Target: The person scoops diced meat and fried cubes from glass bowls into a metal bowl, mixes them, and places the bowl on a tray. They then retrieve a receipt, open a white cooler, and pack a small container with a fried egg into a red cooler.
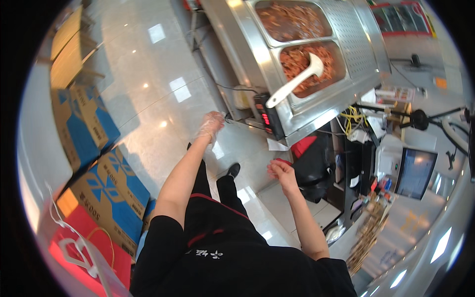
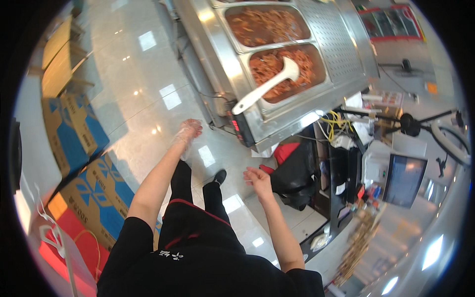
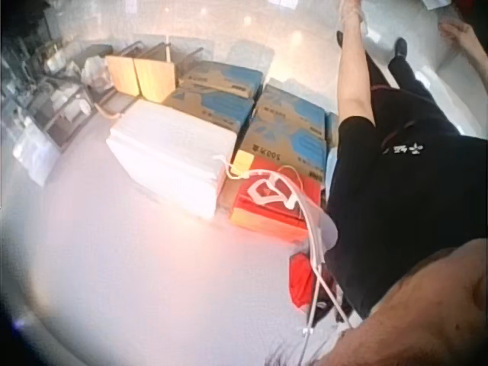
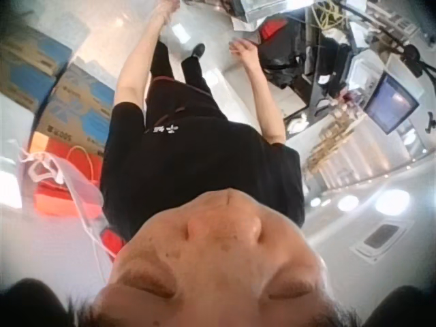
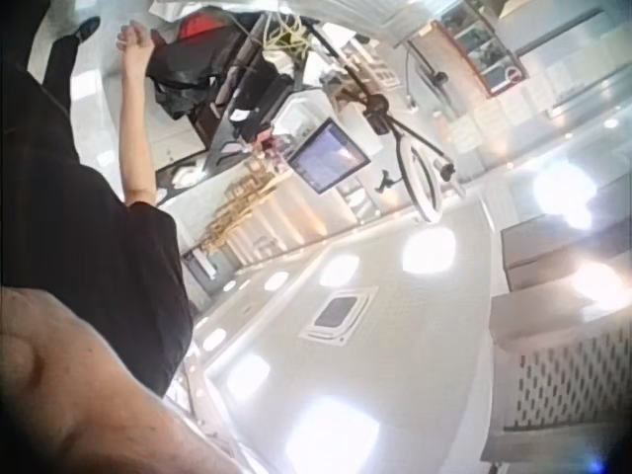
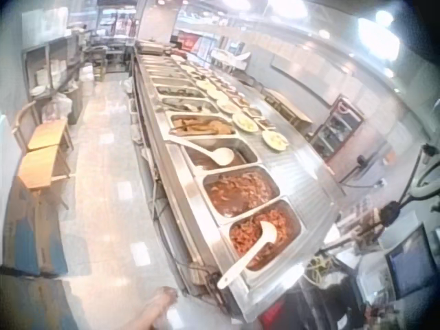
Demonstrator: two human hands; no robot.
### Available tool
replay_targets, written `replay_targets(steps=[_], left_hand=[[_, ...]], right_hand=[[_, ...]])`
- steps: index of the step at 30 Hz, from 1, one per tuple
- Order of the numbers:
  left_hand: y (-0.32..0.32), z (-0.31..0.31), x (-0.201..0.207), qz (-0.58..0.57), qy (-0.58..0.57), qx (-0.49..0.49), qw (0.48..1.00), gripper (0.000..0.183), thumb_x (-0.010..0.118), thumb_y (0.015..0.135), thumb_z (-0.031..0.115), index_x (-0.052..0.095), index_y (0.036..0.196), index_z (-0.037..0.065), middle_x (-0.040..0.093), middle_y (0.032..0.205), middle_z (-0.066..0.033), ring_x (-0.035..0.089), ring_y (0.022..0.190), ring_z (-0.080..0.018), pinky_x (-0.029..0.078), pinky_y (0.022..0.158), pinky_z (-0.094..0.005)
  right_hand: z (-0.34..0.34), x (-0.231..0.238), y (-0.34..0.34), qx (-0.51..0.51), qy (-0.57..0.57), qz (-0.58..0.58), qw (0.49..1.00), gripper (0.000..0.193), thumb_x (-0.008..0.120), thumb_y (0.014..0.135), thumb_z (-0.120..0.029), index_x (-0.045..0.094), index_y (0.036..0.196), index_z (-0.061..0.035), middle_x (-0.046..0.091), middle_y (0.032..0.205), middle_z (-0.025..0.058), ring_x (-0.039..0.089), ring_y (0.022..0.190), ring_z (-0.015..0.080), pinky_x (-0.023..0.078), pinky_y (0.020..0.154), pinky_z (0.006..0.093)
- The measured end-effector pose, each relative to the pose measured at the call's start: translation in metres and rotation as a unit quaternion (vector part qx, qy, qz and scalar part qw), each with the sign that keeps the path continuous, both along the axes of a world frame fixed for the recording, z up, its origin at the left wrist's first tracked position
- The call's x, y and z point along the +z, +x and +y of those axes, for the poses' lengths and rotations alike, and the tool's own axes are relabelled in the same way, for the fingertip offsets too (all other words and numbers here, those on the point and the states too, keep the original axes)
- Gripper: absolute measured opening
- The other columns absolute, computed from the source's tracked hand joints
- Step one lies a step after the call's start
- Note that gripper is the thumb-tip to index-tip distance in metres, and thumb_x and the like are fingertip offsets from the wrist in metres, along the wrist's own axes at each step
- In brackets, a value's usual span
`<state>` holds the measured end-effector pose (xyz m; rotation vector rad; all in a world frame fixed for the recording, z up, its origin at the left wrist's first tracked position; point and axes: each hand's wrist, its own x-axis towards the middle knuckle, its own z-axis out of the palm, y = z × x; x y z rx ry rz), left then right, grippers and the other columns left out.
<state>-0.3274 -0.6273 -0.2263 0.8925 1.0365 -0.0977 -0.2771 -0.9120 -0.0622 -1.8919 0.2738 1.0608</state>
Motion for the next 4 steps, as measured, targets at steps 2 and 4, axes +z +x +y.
replay_targets(steps=[2, 4], left_hand=[[0.023, 0.004, -0.004, 0.016, 0.016, -0.039, 0.999, 0.023, 0.053, 0.081, 0.007, 0.057, 0.103, 0.001, 0.062, 0.077, -0.0088, 0.057, 0.063, -0.0164, 0.046, 0.054, -0.0276], [0.04, 0.003, -0.01, 0.03, 0.028, -0.048, 0.998, 0.026, 0.052, 0.082, 0.006, 0.057, 0.107, 0.0, 0.063, 0.079, -0.0091, 0.057, 0.063, -0.0163, 0.045, 0.054, -0.028]], right_hand=[[-0.021, -0.019, 0.023, -0.062, -0.028, -0.04, 0.997, 0.032, 0.059, 0.089, -0.013, 0.056, 0.117, 0.001, 0.066, 0.098, 0.0091, 0.062, 0.079, 0.0141, 0.05, 0.067, 0.0256], [-0.043, -0.043, 0.045, -0.095, -0.057, -0.078, 0.991, 0.038, 0.06, 0.087, -0.013, 0.053, 0.122, 0.0002, 0.064, 0.102, 0.0091, 0.061, 0.079, 0.0134, 0.05, 0.065, 0.0255]])
